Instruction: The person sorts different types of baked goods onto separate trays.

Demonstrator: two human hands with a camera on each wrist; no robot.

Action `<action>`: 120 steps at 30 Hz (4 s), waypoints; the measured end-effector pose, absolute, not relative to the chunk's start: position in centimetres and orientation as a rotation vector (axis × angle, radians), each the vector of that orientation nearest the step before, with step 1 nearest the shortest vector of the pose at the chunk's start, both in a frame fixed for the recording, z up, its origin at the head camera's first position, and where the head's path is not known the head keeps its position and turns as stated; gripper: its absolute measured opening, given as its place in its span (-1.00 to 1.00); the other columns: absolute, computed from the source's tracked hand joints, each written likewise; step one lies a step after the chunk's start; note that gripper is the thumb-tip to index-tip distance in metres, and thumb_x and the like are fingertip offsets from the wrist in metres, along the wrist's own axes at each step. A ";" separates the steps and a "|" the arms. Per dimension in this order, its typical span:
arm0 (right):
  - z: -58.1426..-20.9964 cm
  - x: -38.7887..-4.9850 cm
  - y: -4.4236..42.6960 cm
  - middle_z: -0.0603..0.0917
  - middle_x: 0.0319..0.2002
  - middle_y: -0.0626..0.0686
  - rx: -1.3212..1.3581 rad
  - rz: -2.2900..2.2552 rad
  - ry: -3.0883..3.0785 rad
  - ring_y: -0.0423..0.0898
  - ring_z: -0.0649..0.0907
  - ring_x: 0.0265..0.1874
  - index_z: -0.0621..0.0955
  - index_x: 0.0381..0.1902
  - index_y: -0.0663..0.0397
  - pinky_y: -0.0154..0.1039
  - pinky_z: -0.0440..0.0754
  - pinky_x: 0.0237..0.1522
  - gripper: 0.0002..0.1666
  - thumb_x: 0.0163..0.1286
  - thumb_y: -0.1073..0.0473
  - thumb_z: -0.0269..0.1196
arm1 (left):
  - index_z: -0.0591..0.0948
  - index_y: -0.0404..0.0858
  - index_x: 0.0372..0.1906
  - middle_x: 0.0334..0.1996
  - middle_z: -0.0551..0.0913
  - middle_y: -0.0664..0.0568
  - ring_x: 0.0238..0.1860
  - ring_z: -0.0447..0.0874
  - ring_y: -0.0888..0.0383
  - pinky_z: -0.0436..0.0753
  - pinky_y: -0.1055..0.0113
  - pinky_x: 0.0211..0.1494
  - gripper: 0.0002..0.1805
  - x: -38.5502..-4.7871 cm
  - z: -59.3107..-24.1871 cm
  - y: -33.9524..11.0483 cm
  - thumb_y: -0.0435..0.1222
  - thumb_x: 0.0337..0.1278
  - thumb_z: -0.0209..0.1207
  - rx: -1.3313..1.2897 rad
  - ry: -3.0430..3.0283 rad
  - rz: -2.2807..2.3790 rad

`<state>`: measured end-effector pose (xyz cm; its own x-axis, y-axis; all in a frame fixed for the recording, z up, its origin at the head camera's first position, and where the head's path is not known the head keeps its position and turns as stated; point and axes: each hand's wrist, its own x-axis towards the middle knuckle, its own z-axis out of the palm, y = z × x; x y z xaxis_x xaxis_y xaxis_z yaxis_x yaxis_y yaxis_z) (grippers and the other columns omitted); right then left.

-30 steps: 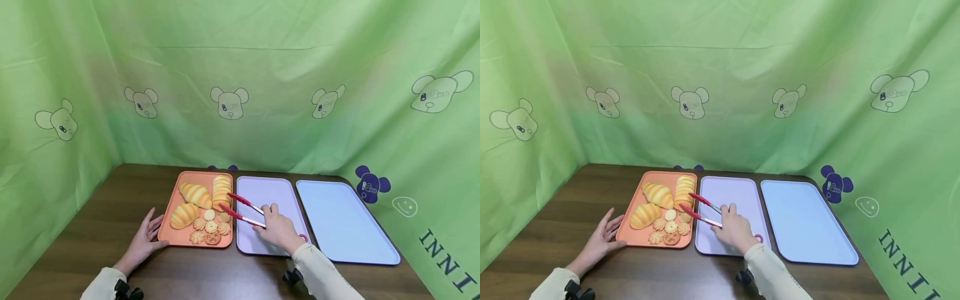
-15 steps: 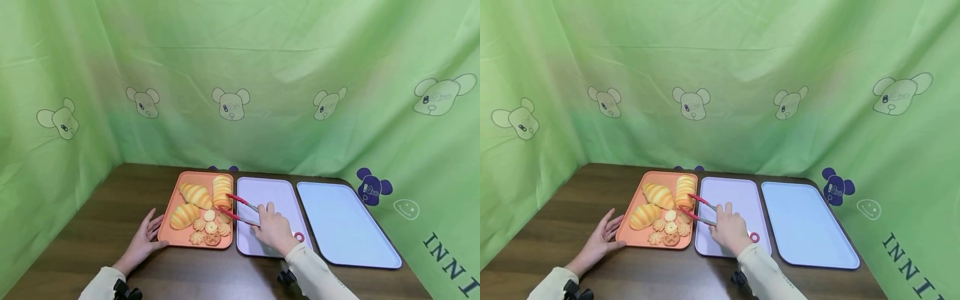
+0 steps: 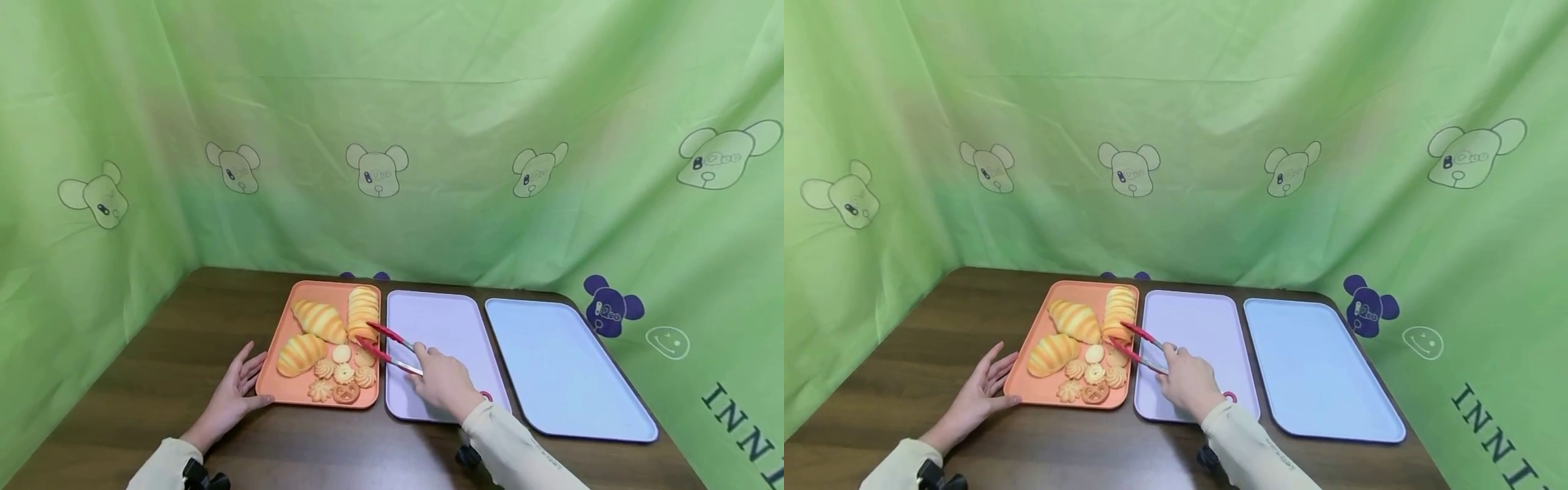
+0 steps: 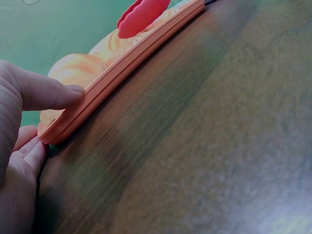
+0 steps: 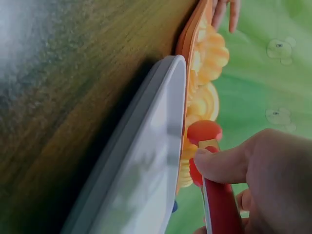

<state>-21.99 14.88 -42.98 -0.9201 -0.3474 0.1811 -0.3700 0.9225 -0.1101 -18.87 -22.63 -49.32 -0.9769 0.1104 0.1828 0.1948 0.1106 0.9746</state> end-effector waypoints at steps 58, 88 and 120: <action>-40.6 -21.9 21.7 0.44 -0.69 -0.04 0.487 0.194 -2.690 0.00 0.44 -0.72 0.42 -0.36 0.05 -0.06 0.40 -0.66 -0.65 0.22 0.10 0.41 | -0.22 -0.46 0.54 0.41 0.15 -0.54 0.39 0.09 -0.36 0.40 0.65 0.14 0.20 -19.0 -49.3 -22.9 -0.72 -0.11 0.32 -0.303 -2.290 -2.031; -41.7 -21.2 23.3 0.52 -0.60 0.03 0.509 0.024 -2.806 0.08 0.57 -0.63 0.52 -0.19 0.08 -0.03 0.47 -0.66 -0.56 0.11 -0.02 0.42 | -0.21 -0.47 0.54 0.41 0.16 -0.54 0.40 0.10 -0.36 0.40 0.62 0.15 0.21 -18.8 -49.2 -22.7 -0.73 -0.13 0.33 -0.289 -2.275 -2.050; -41.8 -22.9 16.1 0.53 -0.57 0.01 0.569 0.279 -2.912 0.01 0.56 -0.57 0.46 -0.24 0.07 -0.02 0.54 -0.57 -0.50 0.13 -0.14 0.41 | -0.19 -0.48 0.54 0.40 0.17 -0.55 0.38 0.11 -0.35 0.42 0.64 0.14 0.19 -18.8 -49.4 -22.6 -0.72 -0.12 0.33 -0.307 -2.279 -2.029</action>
